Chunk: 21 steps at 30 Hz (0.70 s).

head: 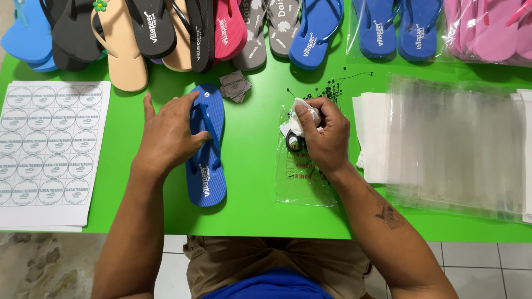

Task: Cleaning flip-flops with a cloth and placing them into plastic bags for packaging in a manufacturing setting.

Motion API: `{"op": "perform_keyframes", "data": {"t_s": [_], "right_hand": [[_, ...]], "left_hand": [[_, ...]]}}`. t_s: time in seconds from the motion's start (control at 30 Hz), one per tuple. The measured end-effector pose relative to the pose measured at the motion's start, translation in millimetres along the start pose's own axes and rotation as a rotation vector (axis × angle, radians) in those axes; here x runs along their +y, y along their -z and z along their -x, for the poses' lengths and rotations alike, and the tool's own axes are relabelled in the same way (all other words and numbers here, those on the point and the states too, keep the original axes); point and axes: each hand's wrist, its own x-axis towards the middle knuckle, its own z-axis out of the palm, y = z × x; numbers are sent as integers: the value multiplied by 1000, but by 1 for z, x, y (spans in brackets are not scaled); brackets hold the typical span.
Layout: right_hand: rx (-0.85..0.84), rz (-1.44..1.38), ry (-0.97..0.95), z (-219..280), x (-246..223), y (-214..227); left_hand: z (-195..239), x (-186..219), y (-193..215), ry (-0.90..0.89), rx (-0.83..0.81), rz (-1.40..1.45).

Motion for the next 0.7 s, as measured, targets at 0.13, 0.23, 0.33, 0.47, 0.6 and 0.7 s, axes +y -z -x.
{"op": "perform_keyframes", "data": {"t_s": [0.13, 0.23, 0.33, 0.47, 0.6, 0.7], "right_hand": [[19, 29, -7, -1, 3, -1], [24, 23, -13, -2, 7, -2], [50, 43, -24, -4, 11, 0], [87, 28, -78, -2, 9, 1], [135, -25, -130, -1, 19, 3], [139, -21, -105, -4, 17, 5]], "left_hand": [[1, 35, 12, -33, 81, 62], [-8, 60, 8, -70, 248, 125], [-28, 81, -3, -112, 454, 198], [-64, 109, -24, -48, 379, 500], [-113, 130, -58, 283, 24, 1143], [-126, 151, -60, 401, 4, 1213]]}}
